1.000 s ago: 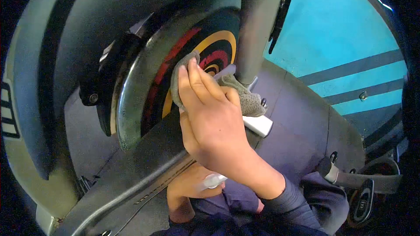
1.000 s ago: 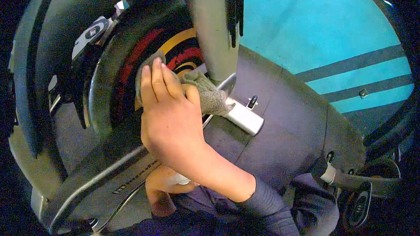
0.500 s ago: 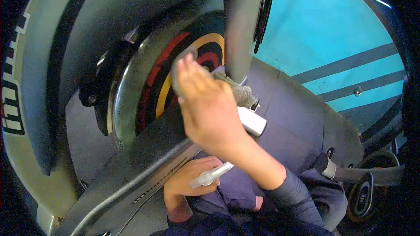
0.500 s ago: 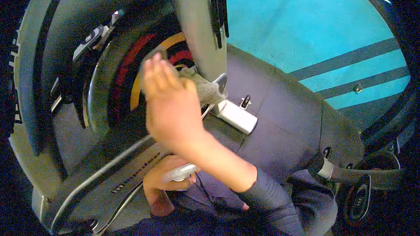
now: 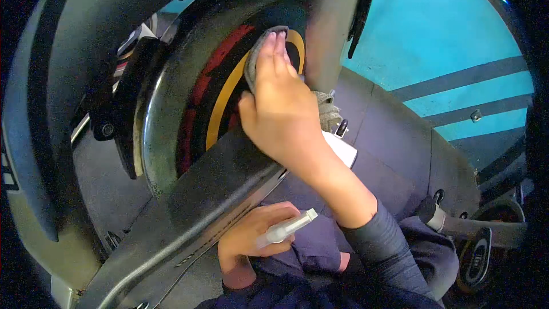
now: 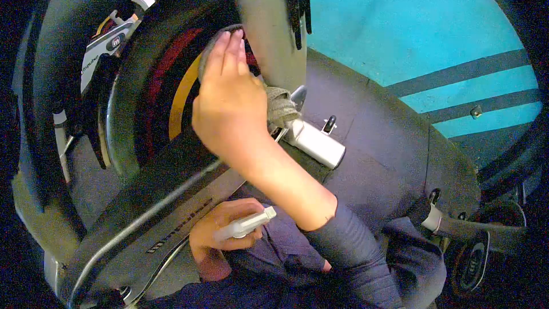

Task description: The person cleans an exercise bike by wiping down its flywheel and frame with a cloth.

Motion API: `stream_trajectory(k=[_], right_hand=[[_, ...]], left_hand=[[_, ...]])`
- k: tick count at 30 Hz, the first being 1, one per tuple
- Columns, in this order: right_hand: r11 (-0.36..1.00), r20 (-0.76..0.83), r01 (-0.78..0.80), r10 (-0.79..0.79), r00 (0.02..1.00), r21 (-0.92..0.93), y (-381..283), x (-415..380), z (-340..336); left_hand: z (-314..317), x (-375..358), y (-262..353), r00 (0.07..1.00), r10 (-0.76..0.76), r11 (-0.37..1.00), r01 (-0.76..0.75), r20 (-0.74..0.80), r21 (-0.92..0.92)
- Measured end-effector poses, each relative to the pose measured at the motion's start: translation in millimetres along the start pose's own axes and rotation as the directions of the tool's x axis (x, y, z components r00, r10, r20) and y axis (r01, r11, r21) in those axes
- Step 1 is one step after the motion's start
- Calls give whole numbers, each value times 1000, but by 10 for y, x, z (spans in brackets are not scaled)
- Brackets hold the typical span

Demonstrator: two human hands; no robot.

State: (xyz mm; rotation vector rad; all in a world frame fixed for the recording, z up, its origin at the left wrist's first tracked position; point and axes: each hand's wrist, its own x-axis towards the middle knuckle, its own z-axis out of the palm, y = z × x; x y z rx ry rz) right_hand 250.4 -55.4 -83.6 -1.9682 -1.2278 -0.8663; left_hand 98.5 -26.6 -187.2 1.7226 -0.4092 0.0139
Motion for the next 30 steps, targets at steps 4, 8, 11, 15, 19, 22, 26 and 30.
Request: stream_trajectory(k=[4, 8, 11, 15, 19, 22, 26, 30], right_hand=[[999, 10, 37, -37, 999, -13, 159, 33, -51], [996, 134, 70, -77, 988, 51, -124, -135, -297], [996, 265, 80, -90, 960, 50, -289, -186, -417], [997, 238, 65, -75, 968, 51, -323, -175, -360], [999, 133, -6, 10, 991, -33, -213, -118, -238], [998, 32, 19, -17, 999, -53, 12, -39, -133], [995, -6, -8, 8, 1000, -96, 28, -11, -109], [996, 137, 79, -82, 987, 29, -125, -129, -267]], left_hand=[[-49, 2, -20, 999, -12, 998, 9, 39, 58], [-13, 6, -4, 996, 84, 992, -82, -12, 90], [23, -42, -75, 996, 72, 987, -63, -57, 146], [27, -157, -245, 1000, -22, 992, 21, 2, 128], [-33, -4, -37, 1000, 8, 1000, -8, -9, 21], [-42, 27, 35, 998, 58, 997, -59, 19, 55], [-43, 16, -41, 997, 65, 995, -68, 41, 77], [2, 0, -31, 991, 107, 993, -102, -76, 66]])
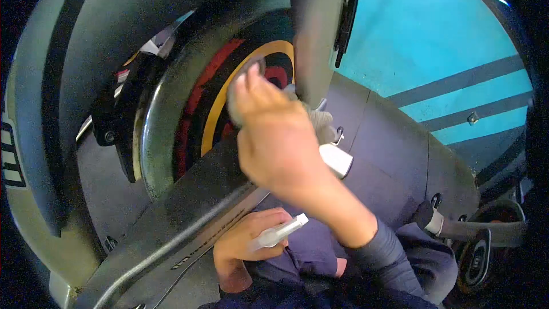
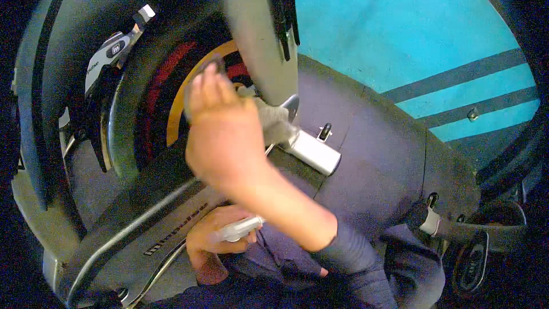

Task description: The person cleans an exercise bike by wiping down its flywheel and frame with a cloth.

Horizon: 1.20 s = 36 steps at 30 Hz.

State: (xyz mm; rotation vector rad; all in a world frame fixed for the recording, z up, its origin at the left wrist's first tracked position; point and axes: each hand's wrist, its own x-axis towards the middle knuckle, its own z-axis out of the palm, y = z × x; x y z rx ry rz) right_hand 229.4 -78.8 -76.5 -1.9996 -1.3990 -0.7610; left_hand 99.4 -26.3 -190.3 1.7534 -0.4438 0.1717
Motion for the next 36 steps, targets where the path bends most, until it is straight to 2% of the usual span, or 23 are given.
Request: stream_trajectory(k=[2, 3, 4, 6, 8, 10, 12, 13, 16, 18, 22, 24, 25, 27, 28, 30, 31, 33, 34, 36], right_hand=[[1000, 97, 12, -14, 995, 22, -246, -86, -149], [1000, 101, 11, -14, 995, 28, -266, -90, -169], [999, 96, 15, -20, 995, 47, -270, -96, -189], [997, 94, 14, -21, 995, 70, -267, -104, -157], [1000, 59, 6, -5, 998, -5, -270, -109, -129], [1000, 62, 0, 0, 998, 0, -208, -91, -124], [1000, 60, -5, 5, 998, 1, -128, -54, -106], [999, 47, -32, 33, 998, -12, -83, -34, -90], [999, 2, -32, 32, 999, -39, 10, -28, -51], [999, -13, -36, 36, 999, 2, -11, -44, -47], [999, 56, -17, 19, 998, -40, -291, -165, -137], [999, 23, 19, -20, 1000, 38, -349, -181, -163], [998, 43, 2, -4, 999, 57, -330, -167, -172], [999, 55, -6, 3, 998, 46, -317, -150, -164], [999, 65, -14, 12, 998, 29, -312, -151, -161], [999, 77, -17, 14, 997, 33, -279, -141, -152], [999, 77, -35, 34, 996, 13, -255, -133, -132], [998, 38, -33, 35, 999, -49, -165, -107, -81], [998, 32, -34, 36, 999, -52, -108, -84, -47], [991, -12, -78, 77, 997, -111, -3, -16, 9]], left_hand=[[-34, -85, -94, 990, -57, 997, 48, 133, 65], [74, -140, -183, 998, 55, 972, -48, -22, 231], [65, -151, -180, 999, 48, 972, -41, -26, 230], [47, -173, -175, 992, -108, 992, 103, 69, 71], [51, -191, -238, 991, -99, 993, 94, 85, 71], [48, -156, -220, 991, -84, 994, 76, 106, 78], [9, -40, -113, 998, 49, 995, -52, 35, 86], [-9, -6, -46, 998, 54, 994, -57, 40, 89], [-30, 37, 77, 997, 10, 997, -16, 74, 77], [-4, 8, 72, 997, -81, 997, 81, 20, -16], [41, -124, -165, 997, -32, 995, 25, 70, 97], [100, -163, -218, 986, 143, 960, -117, -88, 253], [88, -152, -187, 986, 137, 961, -110, -91, 254], [73, -143, -102, 995, -90, 985, 96, -44, 145], [78, -173, -161, 994, -101, 984, 106, -48, 141], [85, -229, -306, 989, -113, 994, 112, 93, 11], [64, -184, -243, 989, -114, 994, 113, 96, 13], [9, -24, -23, 1000, 23, 988, -24, 3, 152], [5, 10, 17, 1000, 27, 987, -28, 7, 155], [-6, 50, 72, 999, -24, 999, 23, 29, 31]])
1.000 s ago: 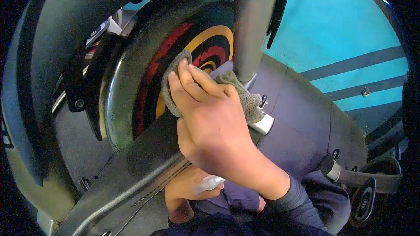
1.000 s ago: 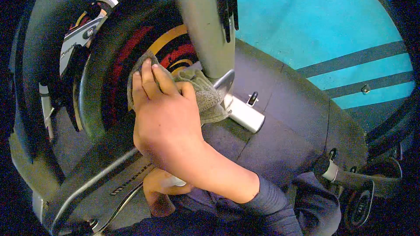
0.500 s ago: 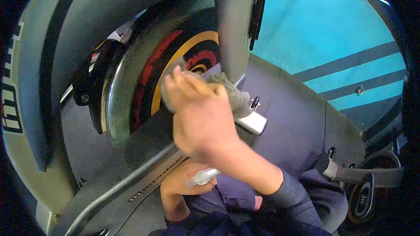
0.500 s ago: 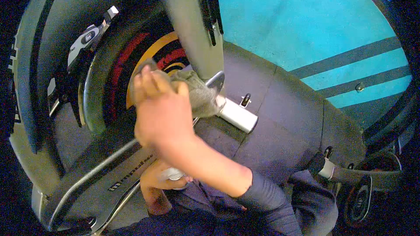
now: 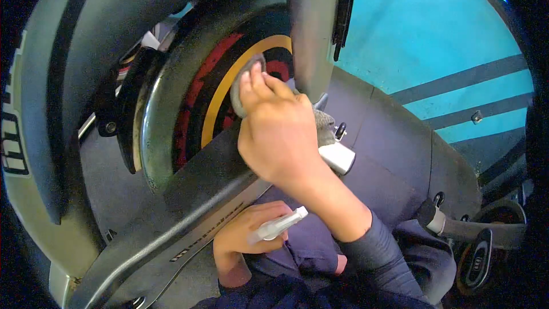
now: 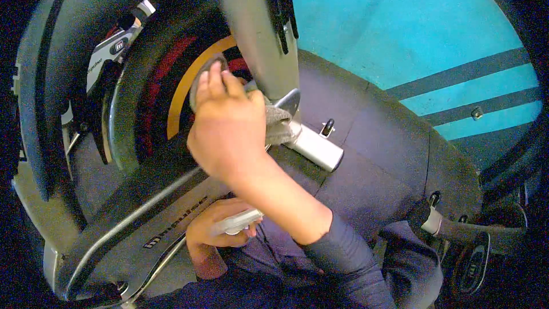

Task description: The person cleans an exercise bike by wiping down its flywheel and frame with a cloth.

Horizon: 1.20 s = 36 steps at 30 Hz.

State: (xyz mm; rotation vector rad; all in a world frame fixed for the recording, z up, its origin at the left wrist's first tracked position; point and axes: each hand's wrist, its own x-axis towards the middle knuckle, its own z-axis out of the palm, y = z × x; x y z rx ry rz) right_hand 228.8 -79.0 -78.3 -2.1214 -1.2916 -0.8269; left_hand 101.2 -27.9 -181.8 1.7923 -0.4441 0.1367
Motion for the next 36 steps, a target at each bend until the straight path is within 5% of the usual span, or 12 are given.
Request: stream_trajectory(k=[4, 7, 12, 18, 22, 28, 30, 32, 35, 36], right_hand=[[995, 46, -30, 35, 998, -92, 9, 40, -1], [993, 53, 48, -43, 998, -103, -138, -60, -74], [996, 131, 38, -27, 991, -77, -290, -34, -96], [963, 18, 6, -1, 1000, -269, 65, 138, 153], [945, -16, -43, 40, 999, -324, 99, 193, 206], [987, 42, 87, -82, 996, -136, -307, -6, -91], [990, 64, 68, -61, 996, -120, -356, 23, -126], [994, 89, 50, -41, 995, -98, -372, 37, -99], [975, 63, 17, -3, 998, -221, -311, 109, -42], [975, 59, 13, 0, 998, -220, -227, 154, 21]], left_hand=[[-16, -29, -72, 997, -15, 1000, 15, 76, -1], [41, -46, -81, 997, 73, 996, -75, -37, -44], [15, -108, -119, 999, -11, 993, 6, 41, 119], [10, -17, -19, 1000, -19, 999, 19, 10, -26], [-3, -30, -79, 999, 24, 999, -26, 32, 40], [60, -106, -194, 998, 57, 996, -55, -34, 63], [54, -190, -291, 986, -132, 990, 126, 101, 64], [60, -163, -182, 997, -73, 993, 76, -36, 93], [21, -112, -101, 987, -159, 981, 154, 37, 120], [0, -50, -39, 996, -85, 995, 85, 15, 52]])
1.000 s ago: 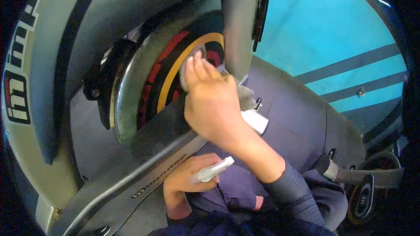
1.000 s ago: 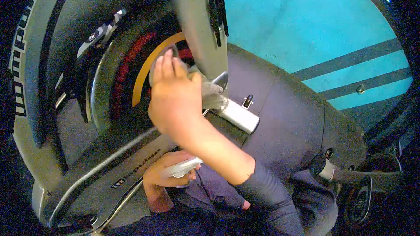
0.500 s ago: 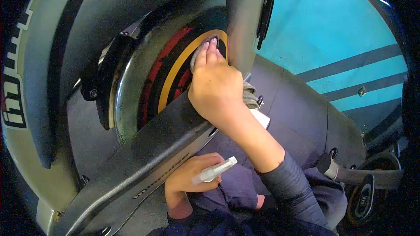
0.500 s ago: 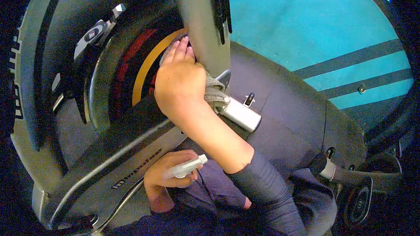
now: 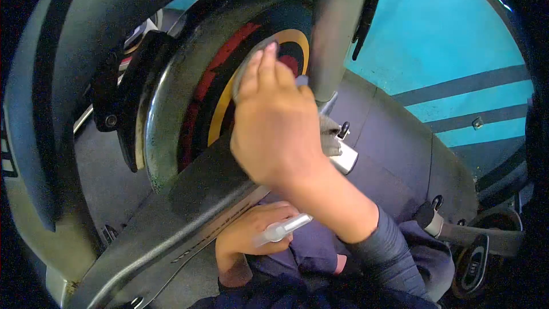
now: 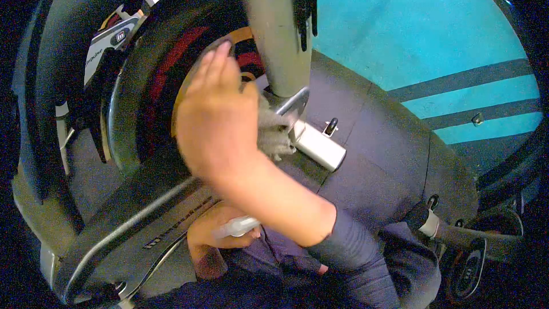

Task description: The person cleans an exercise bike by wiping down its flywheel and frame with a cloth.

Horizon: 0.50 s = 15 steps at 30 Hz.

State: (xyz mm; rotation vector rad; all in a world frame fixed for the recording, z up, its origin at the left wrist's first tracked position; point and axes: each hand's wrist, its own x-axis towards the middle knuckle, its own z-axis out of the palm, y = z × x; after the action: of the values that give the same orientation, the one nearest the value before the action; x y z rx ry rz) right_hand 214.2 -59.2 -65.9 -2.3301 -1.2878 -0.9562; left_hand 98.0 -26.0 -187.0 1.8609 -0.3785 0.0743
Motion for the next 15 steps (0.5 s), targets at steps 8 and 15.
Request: stream_trajectory(k=[8, 15], right_hand=[[994, -35, -10, 6, 999, -113, 66, -5, -4], [993, -1, 5, -5, 1000, -117, -177, -23, -67]], left_hand=[[6, 26, -3, 999, 43, 998, -44, -20, -37], [44, -73, -154, 960, -236, 971, 227, 153, 73]])
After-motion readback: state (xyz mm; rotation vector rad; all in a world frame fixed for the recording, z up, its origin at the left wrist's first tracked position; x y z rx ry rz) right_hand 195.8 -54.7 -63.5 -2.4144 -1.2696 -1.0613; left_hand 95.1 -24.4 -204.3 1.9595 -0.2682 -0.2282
